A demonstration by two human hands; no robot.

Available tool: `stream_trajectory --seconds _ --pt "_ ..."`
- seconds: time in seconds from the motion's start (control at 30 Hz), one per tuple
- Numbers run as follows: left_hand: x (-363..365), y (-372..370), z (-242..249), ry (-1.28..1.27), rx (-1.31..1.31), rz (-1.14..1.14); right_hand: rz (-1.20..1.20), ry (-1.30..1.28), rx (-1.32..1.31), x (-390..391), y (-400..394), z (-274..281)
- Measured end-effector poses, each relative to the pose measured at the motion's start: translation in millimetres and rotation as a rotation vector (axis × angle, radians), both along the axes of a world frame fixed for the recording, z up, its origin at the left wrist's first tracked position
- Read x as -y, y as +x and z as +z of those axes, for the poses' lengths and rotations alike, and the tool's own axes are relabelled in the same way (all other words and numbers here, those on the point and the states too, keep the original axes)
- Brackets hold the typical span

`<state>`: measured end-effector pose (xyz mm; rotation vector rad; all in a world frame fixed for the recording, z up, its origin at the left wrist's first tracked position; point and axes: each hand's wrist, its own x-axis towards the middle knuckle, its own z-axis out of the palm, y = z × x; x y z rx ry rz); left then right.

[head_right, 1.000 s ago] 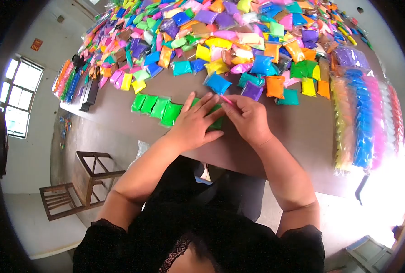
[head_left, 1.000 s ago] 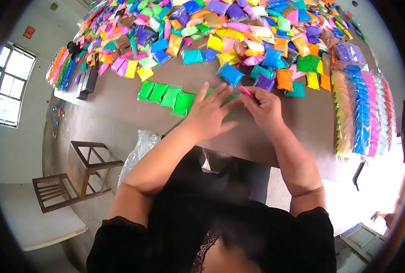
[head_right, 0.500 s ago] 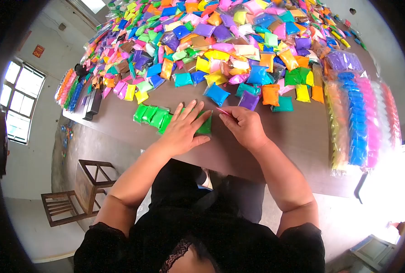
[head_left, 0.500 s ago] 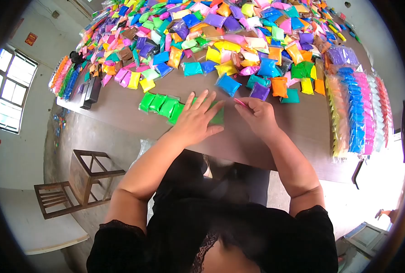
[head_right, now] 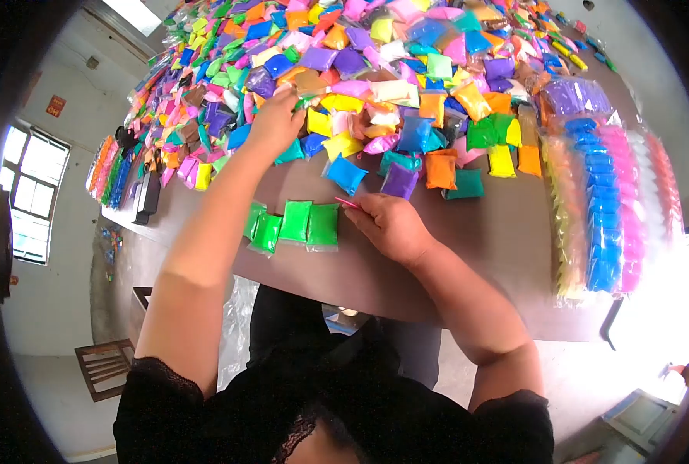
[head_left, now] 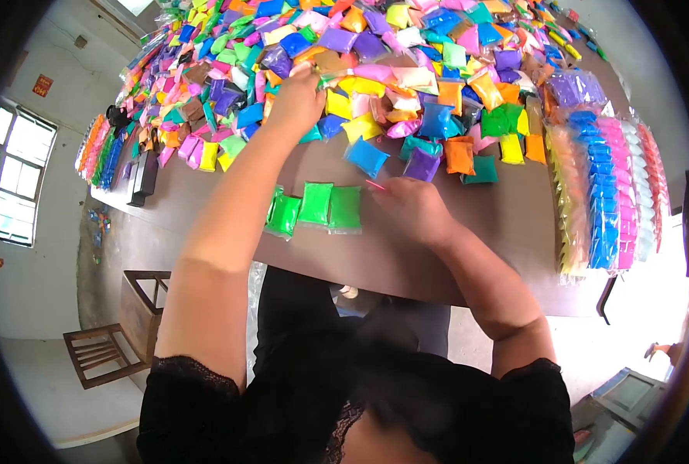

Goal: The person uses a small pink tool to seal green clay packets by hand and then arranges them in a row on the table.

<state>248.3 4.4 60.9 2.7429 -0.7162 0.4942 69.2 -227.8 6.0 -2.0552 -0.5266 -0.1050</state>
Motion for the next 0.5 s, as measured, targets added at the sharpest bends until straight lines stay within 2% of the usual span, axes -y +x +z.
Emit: stream_trajectory --seconds 0.03,0.13,0.17,0.27,0.4,0.47,0.5 --pt "2 11 0 0.093 0.175 -0.071 0.024 0.071 -0.057 3 1 -1" --pt "14 35 -3 0.242 0.134 0.050 0.052 0.122 -0.015 0 4 -6" --pt "21 37 -4 0.244 0.131 0.144 0.047 0.130 -0.023 0 3 -6" --pt "28 45 6 0.292 0.034 0.151 0.043 0.125 -0.035 1 1 -5" --pt "13 24 33 0.173 -0.111 0.127 0.061 0.154 0.010 2 0 -11" --pt "-1 10 35 0.190 -0.022 0.118 0.065 0.155 0.031 4 0 -9" --pt "-3 -4 38 -0.337 -0.335 0.137 0.047 0.207 -0.015 4 0 -6"
